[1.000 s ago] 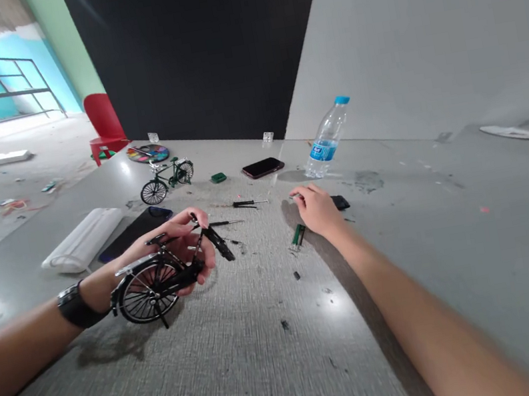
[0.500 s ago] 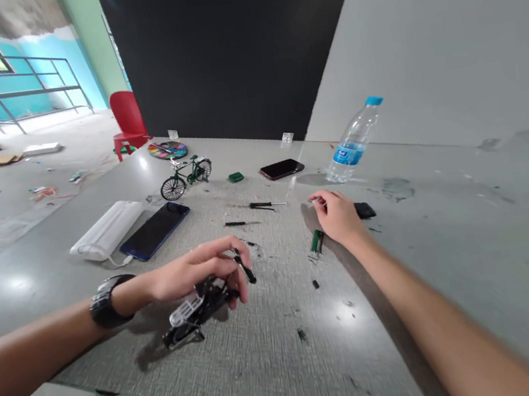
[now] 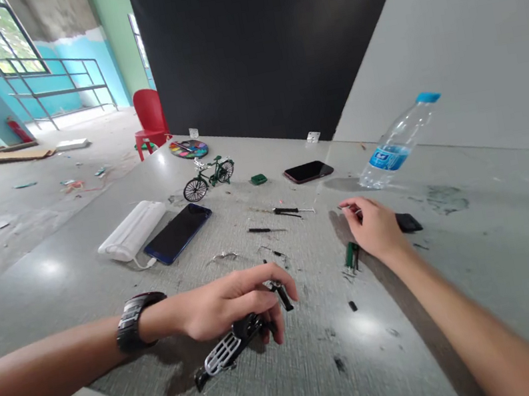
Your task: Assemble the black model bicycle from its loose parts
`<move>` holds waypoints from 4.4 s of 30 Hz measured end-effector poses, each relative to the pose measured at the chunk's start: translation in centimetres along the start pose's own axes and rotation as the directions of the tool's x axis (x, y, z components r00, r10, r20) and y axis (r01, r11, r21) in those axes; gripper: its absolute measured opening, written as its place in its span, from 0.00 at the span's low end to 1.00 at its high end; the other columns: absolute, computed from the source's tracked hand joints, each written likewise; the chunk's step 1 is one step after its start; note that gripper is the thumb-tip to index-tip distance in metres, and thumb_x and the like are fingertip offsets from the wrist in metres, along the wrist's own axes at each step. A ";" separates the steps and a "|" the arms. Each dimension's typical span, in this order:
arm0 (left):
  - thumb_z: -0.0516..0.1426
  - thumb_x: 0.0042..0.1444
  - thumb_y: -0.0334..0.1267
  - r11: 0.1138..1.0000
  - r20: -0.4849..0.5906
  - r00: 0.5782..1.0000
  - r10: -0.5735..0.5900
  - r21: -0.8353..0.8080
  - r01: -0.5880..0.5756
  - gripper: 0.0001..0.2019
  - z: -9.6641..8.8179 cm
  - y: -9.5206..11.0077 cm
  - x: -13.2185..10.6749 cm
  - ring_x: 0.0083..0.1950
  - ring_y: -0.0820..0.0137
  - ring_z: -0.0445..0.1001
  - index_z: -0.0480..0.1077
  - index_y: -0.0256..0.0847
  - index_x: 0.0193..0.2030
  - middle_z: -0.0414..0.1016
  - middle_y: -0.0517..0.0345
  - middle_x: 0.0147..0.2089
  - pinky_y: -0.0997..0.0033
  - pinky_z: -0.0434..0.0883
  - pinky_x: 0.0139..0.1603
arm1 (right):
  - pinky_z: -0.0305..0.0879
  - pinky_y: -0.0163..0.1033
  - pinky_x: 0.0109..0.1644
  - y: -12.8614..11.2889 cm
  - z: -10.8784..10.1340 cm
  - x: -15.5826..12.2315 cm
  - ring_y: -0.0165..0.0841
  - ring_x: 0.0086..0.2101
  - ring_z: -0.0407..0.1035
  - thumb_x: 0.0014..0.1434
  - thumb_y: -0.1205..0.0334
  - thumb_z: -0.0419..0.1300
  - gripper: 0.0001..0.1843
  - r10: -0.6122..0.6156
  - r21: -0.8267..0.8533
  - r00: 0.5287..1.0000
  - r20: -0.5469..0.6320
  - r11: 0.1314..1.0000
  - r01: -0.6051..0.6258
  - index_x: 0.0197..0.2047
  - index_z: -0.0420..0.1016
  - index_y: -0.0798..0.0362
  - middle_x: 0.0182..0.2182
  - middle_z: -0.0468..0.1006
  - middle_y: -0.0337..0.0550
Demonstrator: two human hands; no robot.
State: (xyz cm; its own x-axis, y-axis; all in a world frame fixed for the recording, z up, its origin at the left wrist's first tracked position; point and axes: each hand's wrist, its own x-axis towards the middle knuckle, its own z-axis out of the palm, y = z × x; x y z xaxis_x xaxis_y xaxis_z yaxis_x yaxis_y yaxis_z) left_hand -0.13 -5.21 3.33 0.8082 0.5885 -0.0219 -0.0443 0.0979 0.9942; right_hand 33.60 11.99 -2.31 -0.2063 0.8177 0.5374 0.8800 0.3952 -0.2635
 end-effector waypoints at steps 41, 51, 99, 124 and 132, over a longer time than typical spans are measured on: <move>0.56 0.63 0.39 0.945 -0.203 0.933 0.296 -0.078 -0.317 0.09 -5.2 2.6 -2.9 0.28 0.67 0.75 0.64 0.40 0.48 0.78 0.54 0.32 0.74 0.71 0.24 | 0.72 0.44 0.40 -6.6 -12.0 -15.2 0.38 0.32 0.77 0.65 0.60 0.55 0.15 0.149 -0.108 0.987 0.054 0.984 -0.142 0.44 0.84 0.50 0.38 0.83 0.50; 0.56 0.64 0.43 0.951 -0.161 0.945 0.285 -0.075 -0.300 0.13 -6.1 1.9 -2.5 0.31 0.65 0.76 0.63 0.42 0.51 0.78 0.52 0.35 0.73 0.71 0.24 | 0.71 0.46 0.40 -6.0 -10.4 -15.4 0.42 0.34 0.76 0.68 0.57 0.50 0.18 0.090 -0.241 0.994 0.059 0.968 -0.073 0.35 0.80 0.50 0.35 0.80 0.51; 0.55 0.61 0.43 0.977 -0.176 0.976 0.130 -0.143 -0.156 0.10 -3.3 0.2 -1.0 0.28 0.65 0.76 0.64 0.42 0.46 0.79 0.53 0.29 0.69 0.72 0.30 | 0.58 0.38 0.36 -17.0 -2.6 -8.6 0.31 0.28 0.64 0.69 0.65 0.53 0.16 -0.011 -0.016 0.967 0.255 1.000 0.015 0.44 0.85 0.51 0.33 0.73 0.45; 0.59 0.60 0.45 0.965 -0.172 0.971 0.169 -0.173 -0.199 0.12 -4.4 -1.1 -0.7 0.29 0.63 0.77 0.66 0.45 0.47 0.78 0.54 0.31 0.69 0.71 0.29 | 0.60 0.38 0.38 -16.7 -2.1 -9.3 0.33 0.31 0.67 0.70 0.65 0.54 0.16 -0.009 -0.030 0.975 0.220 0.999 0.016 0.49 0.84 0.48 0.35 0.73 0.46; 0.57 0.61 0.45 0.972 -0.159 0.973 0.165 -0.142 -0.188 0.12 -4.1 -0.9 -0.9 0.29 0.65 0.77 0.64 0.44 0.47 0.78 0.55 0.31 0.70 0.70 0.29 | 0.59 0.38 0.37 -17.0 -2.5 -9.4 0.31 0.29 0.65 0.70 0.65 0.53 0.17 -0.026 -0.040 0.975 0.222 0.999 0.036 0.50 0.84 0.48 0.35 0.74 0.46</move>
State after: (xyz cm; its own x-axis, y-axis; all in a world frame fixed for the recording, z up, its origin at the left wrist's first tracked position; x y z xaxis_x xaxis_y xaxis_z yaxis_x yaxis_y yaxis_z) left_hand -3.23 -2.52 2.06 0.6858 0.7168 0.1262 -0.2787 0.0984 0.9553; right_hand 21.64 -3.52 -0.88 -0.3189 0.8797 0.3528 0.8884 0.4071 -0.2121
